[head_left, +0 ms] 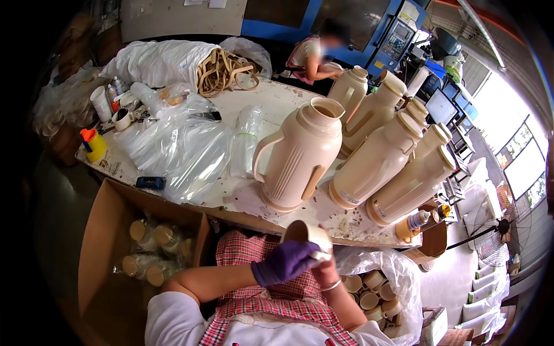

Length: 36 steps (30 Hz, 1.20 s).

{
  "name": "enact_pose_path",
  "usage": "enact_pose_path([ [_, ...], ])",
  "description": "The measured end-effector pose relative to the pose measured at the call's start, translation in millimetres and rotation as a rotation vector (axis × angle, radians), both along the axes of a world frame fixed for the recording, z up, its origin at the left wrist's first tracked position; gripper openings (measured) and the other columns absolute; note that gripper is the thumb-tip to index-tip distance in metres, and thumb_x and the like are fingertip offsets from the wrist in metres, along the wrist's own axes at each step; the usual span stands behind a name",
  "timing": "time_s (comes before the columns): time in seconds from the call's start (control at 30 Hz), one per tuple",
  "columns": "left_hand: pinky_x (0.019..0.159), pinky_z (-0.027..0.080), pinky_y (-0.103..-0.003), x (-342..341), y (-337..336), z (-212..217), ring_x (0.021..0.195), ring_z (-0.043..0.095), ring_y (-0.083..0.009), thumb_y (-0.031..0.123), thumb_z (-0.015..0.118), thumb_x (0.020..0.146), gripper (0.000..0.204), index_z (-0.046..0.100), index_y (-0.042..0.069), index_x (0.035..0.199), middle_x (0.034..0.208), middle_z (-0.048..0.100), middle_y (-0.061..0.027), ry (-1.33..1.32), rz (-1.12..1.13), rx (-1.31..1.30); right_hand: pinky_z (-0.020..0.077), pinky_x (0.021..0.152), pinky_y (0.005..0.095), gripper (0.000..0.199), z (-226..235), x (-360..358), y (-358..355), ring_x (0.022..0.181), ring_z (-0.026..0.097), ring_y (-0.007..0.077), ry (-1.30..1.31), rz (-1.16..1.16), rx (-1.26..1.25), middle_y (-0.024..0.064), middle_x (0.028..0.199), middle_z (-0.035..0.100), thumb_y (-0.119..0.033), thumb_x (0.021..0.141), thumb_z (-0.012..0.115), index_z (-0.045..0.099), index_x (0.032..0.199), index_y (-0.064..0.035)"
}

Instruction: The person assembles beige plastic pitchers by picking up bodies and lids from a table and a nearby bag. They repeatedly screw the lids onto the pitcher bodies and place the finished units on the table. A coworker is visible in the background performing similar assembly tasks.

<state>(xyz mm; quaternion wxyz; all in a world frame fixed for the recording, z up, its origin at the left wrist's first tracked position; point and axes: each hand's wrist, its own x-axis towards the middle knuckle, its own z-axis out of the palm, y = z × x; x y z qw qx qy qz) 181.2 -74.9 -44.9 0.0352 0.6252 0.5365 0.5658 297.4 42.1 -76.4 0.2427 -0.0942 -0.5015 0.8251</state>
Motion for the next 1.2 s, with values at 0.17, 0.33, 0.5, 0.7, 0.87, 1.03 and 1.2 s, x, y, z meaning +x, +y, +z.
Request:
enact_pose_path([
  [0.17,0.08,0.047,-0.04,-68.0,19.9,70.5,0.089,0.058,-0.0315,0.025,0.074,0.079,0.063,0.045,-0.004,0.128,0.1,0.056,-0.0165,0.408,0.35,0.339,0.0391,0.104,0.0404,0.13,82.0,-0.3,43.7,0.124,0.046,0.0268,-0.078,-0.284,0.481,0.0145,0.137,0.042,-0.065,0.051,0.081,0.019,0.145,0.0],
  [0.33,0.091,0.048,-0.036,-184.8,58.7,61.8,0.117,0.054,-0.0286,0.029,0.083,0.069,0.097,0.028,0.002,0.144,0.131,0.05,-0.0237,-0.385,0.426,-0.045,0.0363,0.106,0.0423,0.122,184.5,-30.6,114.1,0.131,0.04,0.0294,0.057,-0.493,1.25,0.0191,0.149,0.029,-0.066,0.061,0.075,0.019,0.147,-0.0001],
  [0.5,0.079,0.052,-0.033,-172.7,29.0,64.2,0.09,0.067,-0.0204,0.038,0.083,0.069,0.088,0.041,0.008,0.14,0.106,0.067,-0.0184,-0.142,0.39,-0.118,0.0348,0.105,0.0453,0.117,287.1,-71.0,132.5,0.129,0.041,0.0395,0.142,-0.216,1.827,0.025,0.143,0.035,-0.07,0.056,0.072,0.035,0.142,-0.0011],
  [0.7,0.088,0.05,-0.032,-196.2,38.4,60.8,0.097,0.064,-0.0154,0.028,0.083,0.068,0.082,0.044,0.01,0.138,0.111,0.066,-0.0166,-0.195,0.158,-0.101,0.0355,0.105,0.0475,0.109,315.0,-148.2,107.1,0.124,0.044,0.0416,-0.001,0.202,1.89,0.0199,0.139,0.041,-0.068,0.054,0.075,0.037,0.144,-0.0184],
  [0.87,0.085,0.051,-0.03,-201.3,41.9,68.0,0.091,0.064,-0.011,0.019,0.084,0.067,0.081,0.045,0.01,0.138,0.108,0.069,-0.0109,-0.234,0.092,-0.141,0.0354,0.105,0.0474,0.106,309.2,-171.7,113.2,0.123,0.045,0.0399,-0.102,0.342,1.896,0.0177,0.138,0.043,-0.073,0.057,0.071,0.04,0.142,-0.0172],
  [1.03,0.083,0.052,-0.03,-208.9,45.1,65.8,0.085,0.063,-0.0093,0.018,0.085,0.066,0.083,0.045,0.01,0.138,0.104,0.07,-0.0105,-0.244,0.07,-0.138,0.0353,0.105,0.0479,0.105,306.9,-171.9,110.5,0.124,0.044,0.0404,-0.125,0.334,1.91,0.0182,0.138,0.043,-0.071,0.057,0.072,0.04,0.142,-0.0172],
  [1.2,0.084,0.052,-0.032,-195.7,46.0,60.8,0.091,0.065,-0.0156,0.028,0.081,0.071,0.074,0.048,0.01,0.136,0.105,0.069,-0.0135,-0.311,0.19,-0.163,0.0349,0.104,0.0483,0.1,297.6,-169.0,111.1,0.124,0.044,0.0415,-0.117,0.254,1.939,0.0215,0.135,0.044,-0.069,0.06,0.072,0.042,0.14,-0.0162],
])
